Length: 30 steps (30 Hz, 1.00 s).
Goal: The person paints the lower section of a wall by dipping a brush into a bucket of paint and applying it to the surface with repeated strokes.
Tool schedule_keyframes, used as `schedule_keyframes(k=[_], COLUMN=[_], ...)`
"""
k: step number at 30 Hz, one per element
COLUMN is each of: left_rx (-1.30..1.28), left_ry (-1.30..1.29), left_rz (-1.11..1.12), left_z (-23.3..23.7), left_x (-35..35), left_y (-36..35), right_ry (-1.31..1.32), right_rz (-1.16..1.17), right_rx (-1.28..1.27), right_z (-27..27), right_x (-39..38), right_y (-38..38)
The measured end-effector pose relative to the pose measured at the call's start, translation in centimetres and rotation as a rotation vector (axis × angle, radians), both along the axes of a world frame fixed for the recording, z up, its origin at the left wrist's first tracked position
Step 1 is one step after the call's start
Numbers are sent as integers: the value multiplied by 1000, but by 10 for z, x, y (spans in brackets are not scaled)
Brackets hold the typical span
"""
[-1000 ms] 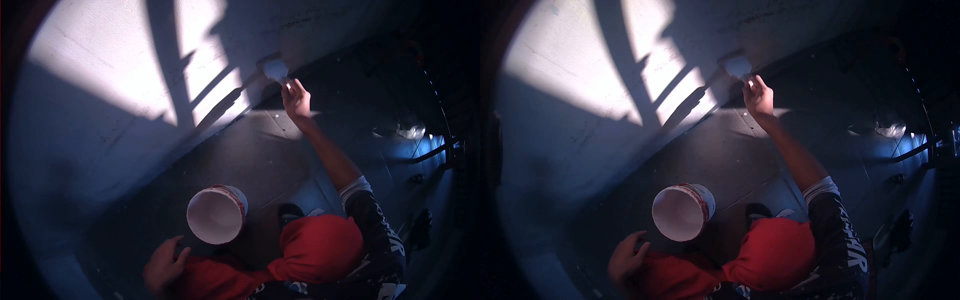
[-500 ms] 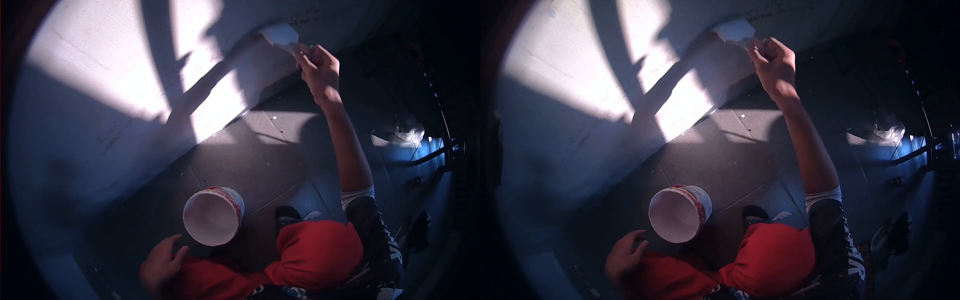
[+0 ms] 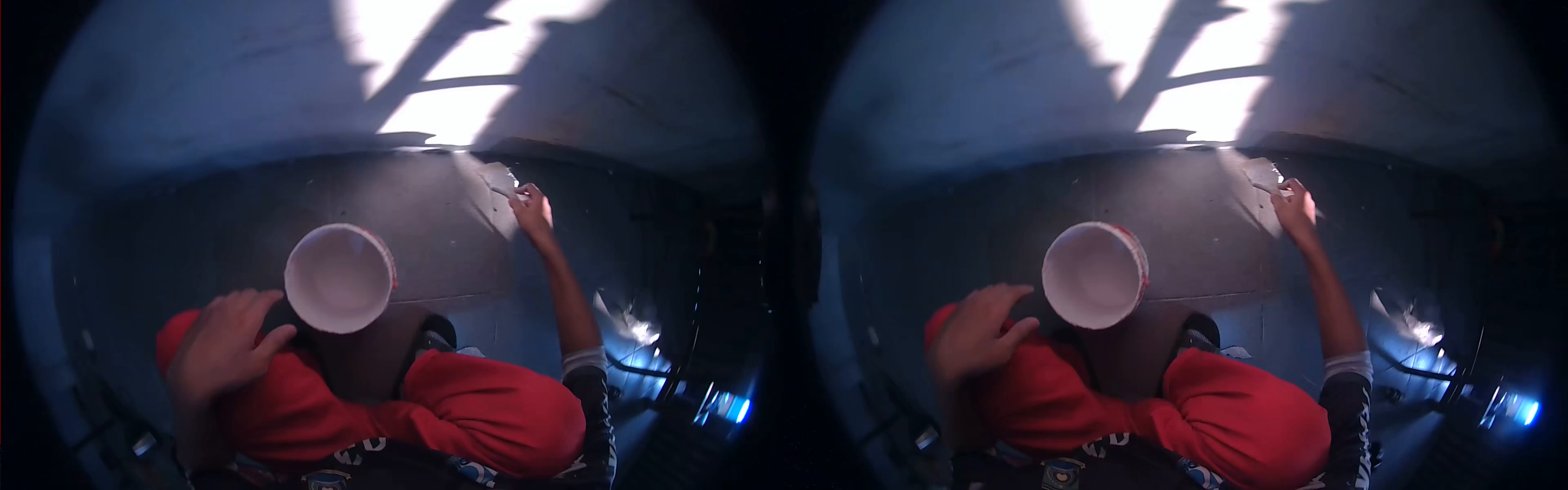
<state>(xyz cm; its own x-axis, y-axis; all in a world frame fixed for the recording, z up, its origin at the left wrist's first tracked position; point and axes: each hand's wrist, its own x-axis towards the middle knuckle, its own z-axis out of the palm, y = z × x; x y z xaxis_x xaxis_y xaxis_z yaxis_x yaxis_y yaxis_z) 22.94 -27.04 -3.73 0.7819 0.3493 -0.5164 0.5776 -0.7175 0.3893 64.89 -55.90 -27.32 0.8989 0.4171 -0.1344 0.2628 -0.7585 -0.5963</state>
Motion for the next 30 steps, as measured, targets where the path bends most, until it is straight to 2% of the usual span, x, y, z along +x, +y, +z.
schedule_keyframes(k=[2, 5, 6, 7, 8, 9, 11, 12, 14, 17, 20, 26, 30], left_rx=[21, -3, -13, -18, -21, -27, -59, -65, -93, -123, -109, -108, -114], left_ry=[-15, -54, -47, -64, -86, -86, -106, -106, -106, -117, -116, -148, -146], left_rz=[-130, -117, -103, -115, -130, -122, -139, -129, -179, -186, -177, -149, -165], left_z=[1, 7, 9, 12, 14, 16, 20, 22, 25, 25, 26, 24, 22], left_x=[-7, -21, -26, -30, -33, -36, -41, -44, -48, -58, -67, -81, -83], left_y=[2, 2, 2, 2, 3, 5, 7, 8, 11, 14, 18, 24, 29], right_ry=[38, 103, 114, 131, 145, 147, -34, -30, -64, -95, -140, -137, -98], right_rz=[209, 528, 541, 685, 827, 834, 1175, 1185, 1297, 1400, 1528, 1507, 1511], right_rx=[-40, -29, -37, -76, -114, -120, -146, -152, -477, -583, -555, -485, -549], right_z=[59, 148, 174, 199, 210, 212, 211, 208, 196, 148, 107, 63, 52], right_x=[-26, -70, -89, -108, -126, -142, -171, -187, -220, -246, -257, -265, -264], right_y=[22, 60, 73, 87, 100, 109, 129, 141, 160, 176, 192, 208, 209])
